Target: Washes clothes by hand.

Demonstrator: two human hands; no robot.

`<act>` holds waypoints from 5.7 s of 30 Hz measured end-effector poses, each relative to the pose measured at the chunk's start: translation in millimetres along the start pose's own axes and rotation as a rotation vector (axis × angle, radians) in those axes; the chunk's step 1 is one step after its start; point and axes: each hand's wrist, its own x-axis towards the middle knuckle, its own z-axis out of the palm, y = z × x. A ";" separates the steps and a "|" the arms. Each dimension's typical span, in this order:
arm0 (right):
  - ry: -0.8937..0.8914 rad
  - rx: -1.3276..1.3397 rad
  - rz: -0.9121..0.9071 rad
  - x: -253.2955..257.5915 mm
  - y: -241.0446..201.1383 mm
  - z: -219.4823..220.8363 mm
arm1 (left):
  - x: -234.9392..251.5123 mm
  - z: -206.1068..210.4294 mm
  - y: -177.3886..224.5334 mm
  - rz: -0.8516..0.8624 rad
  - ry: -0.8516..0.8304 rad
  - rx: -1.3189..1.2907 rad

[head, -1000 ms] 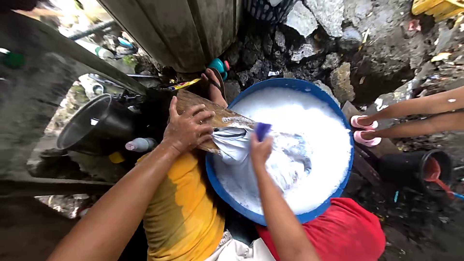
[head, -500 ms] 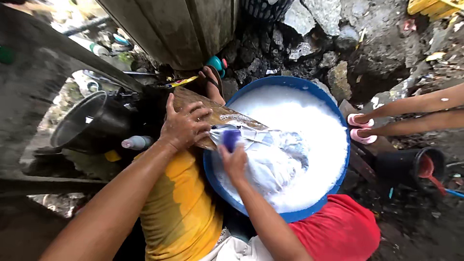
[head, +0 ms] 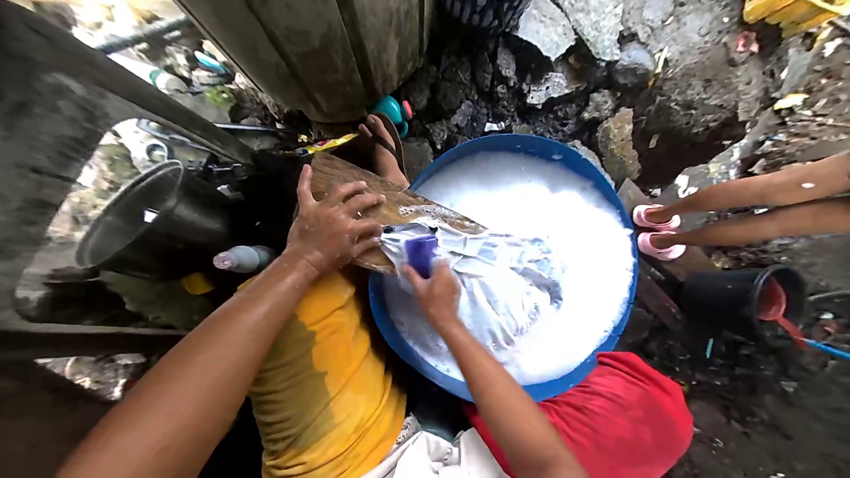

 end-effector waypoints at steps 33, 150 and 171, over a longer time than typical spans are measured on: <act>0.416 0.185 0.317 78.6 90.0 -46.3 | -0.2 3.6 -0.3 -0.014 0.007 0.019; 0.410 0.271 0.175 76.6 48.7 -29.4 | 3.8 3.2 3.5 -0.024 0.012 0.043; 0.235 0.132 0.034 41.8 68.0 -29.2 | 4.7 3.2 3.4 -0.028 -0.003 0.012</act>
